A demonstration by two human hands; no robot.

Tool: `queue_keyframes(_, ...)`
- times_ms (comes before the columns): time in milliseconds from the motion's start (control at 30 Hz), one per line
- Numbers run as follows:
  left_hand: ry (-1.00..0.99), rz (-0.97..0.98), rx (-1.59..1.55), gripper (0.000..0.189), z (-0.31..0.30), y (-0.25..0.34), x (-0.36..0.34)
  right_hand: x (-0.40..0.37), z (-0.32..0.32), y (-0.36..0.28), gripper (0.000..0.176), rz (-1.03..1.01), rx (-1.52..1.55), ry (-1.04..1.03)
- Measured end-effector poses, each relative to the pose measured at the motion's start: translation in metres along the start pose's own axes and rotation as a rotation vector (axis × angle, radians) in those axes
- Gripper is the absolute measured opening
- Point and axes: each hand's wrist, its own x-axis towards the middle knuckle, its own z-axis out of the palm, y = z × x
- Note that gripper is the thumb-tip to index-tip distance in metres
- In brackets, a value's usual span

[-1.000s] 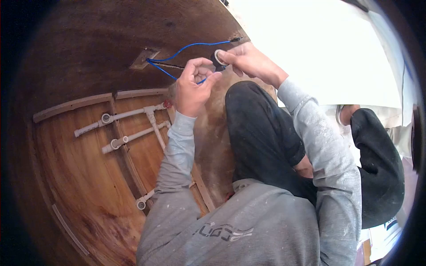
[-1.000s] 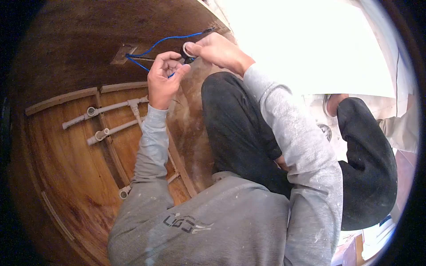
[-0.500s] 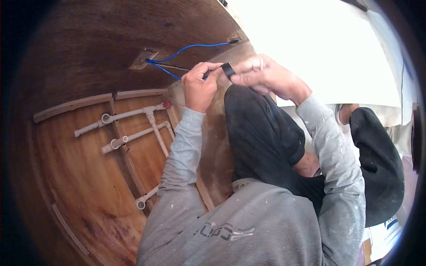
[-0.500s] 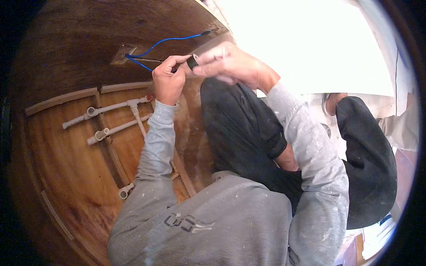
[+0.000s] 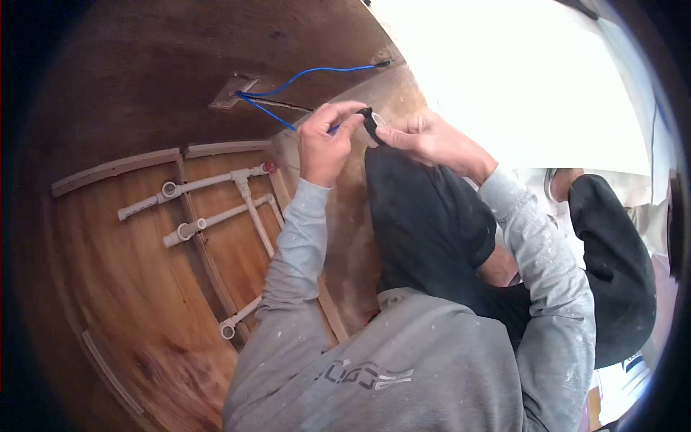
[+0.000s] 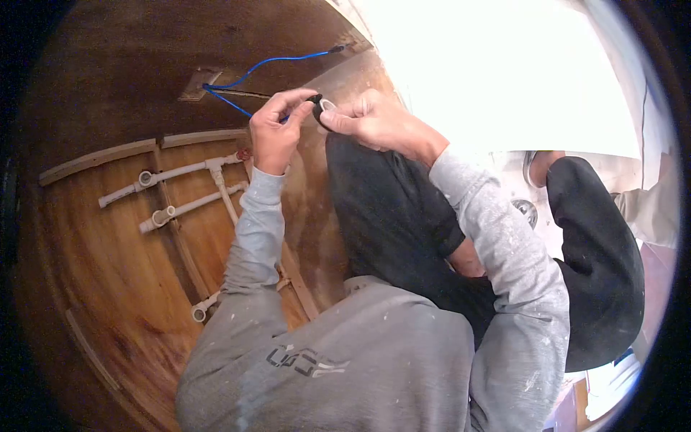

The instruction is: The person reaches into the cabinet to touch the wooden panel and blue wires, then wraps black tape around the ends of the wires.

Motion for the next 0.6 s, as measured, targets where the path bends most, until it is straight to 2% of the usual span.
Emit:
queue_keyframes(67,-0.026,0.059,0.092,0.006,0.002,0.003,0.003,-0.013,0.000,-0.032,0.051,-0.093,0.074,-0.075)
queue_keyframes(100,-0.036,0.086,0.116,0.006,0.000,0.003,0.004,-0.009,0.006,-0.039,0.041,-0.040,0.185,0.012)
queue_keyframes(200,-0.050,0.128,0.162,0.009,-0.009,0.002,0.006,0.018,-0.002,-0.044,0.045,-0.078,0.473,-0.068)
queue_keyframes(233,-0.053,0.113,0.156,0.011,-0.011,0.002,0.004,0.023,-0.003,-0.043,0.037,-0.055,0.518,-0.057)
queue_keyframes(333,-0.060,0.107,0.139,0.016,-0.013,0.004,0.005,0.034,-0.005,-0.030,0.035,-0.015,0.716,-0.116)
queue_keyframes(467,-0.082,0.097,0.179,0.018,-0.016,0.005,0.002,0.040,-0.011,-0.013,0.044,0.058,0.431,-0.005)
queue_keyframes(567,-0.156,-0.010,0.094,0.016,-0.020,0.001,0.002,0.019,-0.008,-0.034,0.051,0.110,0.040,0.100)
queue_keyframes(600,-0.156,-0.020,0.079,0.016,-0.019,0.001,0.002,0.020,-0.010,-0.030,0.051,0.057,-0.098,0.107)
